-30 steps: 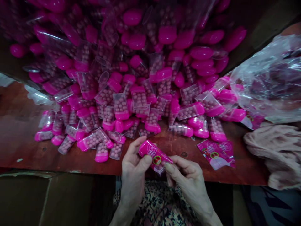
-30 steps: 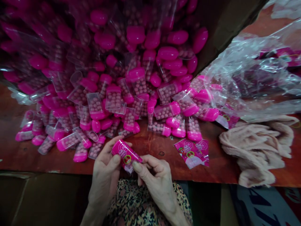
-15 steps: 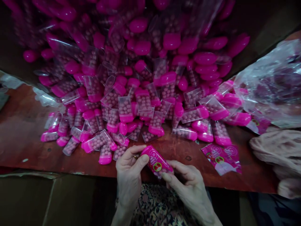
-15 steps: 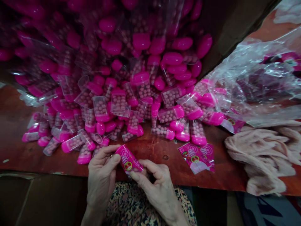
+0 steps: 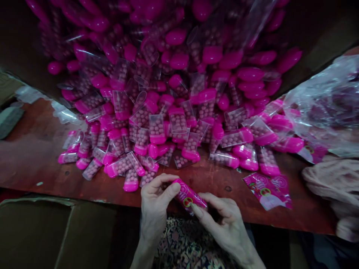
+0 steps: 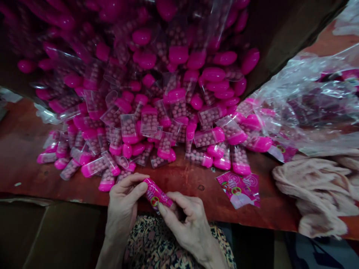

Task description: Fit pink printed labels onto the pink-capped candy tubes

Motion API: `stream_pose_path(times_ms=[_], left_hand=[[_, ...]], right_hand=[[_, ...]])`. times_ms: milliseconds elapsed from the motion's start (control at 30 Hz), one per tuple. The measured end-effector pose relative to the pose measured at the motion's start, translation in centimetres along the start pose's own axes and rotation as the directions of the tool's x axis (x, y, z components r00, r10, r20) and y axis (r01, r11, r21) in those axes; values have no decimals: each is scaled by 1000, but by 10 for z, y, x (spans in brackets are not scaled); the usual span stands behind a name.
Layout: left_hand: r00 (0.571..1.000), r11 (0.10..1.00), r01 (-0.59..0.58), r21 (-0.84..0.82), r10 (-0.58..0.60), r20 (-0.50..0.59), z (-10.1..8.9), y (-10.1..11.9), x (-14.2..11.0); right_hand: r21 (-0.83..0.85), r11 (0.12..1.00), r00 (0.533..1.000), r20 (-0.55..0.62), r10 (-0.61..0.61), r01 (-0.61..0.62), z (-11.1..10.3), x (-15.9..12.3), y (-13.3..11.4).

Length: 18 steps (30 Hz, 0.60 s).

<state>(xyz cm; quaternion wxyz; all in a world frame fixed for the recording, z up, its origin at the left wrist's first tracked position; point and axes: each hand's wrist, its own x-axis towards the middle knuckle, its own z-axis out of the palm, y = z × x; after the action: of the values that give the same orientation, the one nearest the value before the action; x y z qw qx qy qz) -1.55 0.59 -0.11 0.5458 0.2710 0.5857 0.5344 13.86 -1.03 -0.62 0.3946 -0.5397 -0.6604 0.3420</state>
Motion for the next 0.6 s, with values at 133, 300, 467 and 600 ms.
stream_pose_path(times_ms=[133, 300, 467, 600], left_hand=[[993, 994, -108, 24, 109, -46, 0, -5, -4], [989, 990, -141, 8, 141, -38, 2, -2, -6], [995, 995, 0, -105, 10, 102, -4, 2, 0], [979, 998, 41, -54, -30, 201, -6, 5, 1]], right_hand=[[-5, 999, 998, -45, -53, 53, 2, 1, 0], [62, 998, 1000, -24, 1, 0, 9, 0, 5], [92, 995, 999, 12, 37, -38, 9, -2, 7], [63, 996, 998, 27, 61, -62, 5, -1, 4]])
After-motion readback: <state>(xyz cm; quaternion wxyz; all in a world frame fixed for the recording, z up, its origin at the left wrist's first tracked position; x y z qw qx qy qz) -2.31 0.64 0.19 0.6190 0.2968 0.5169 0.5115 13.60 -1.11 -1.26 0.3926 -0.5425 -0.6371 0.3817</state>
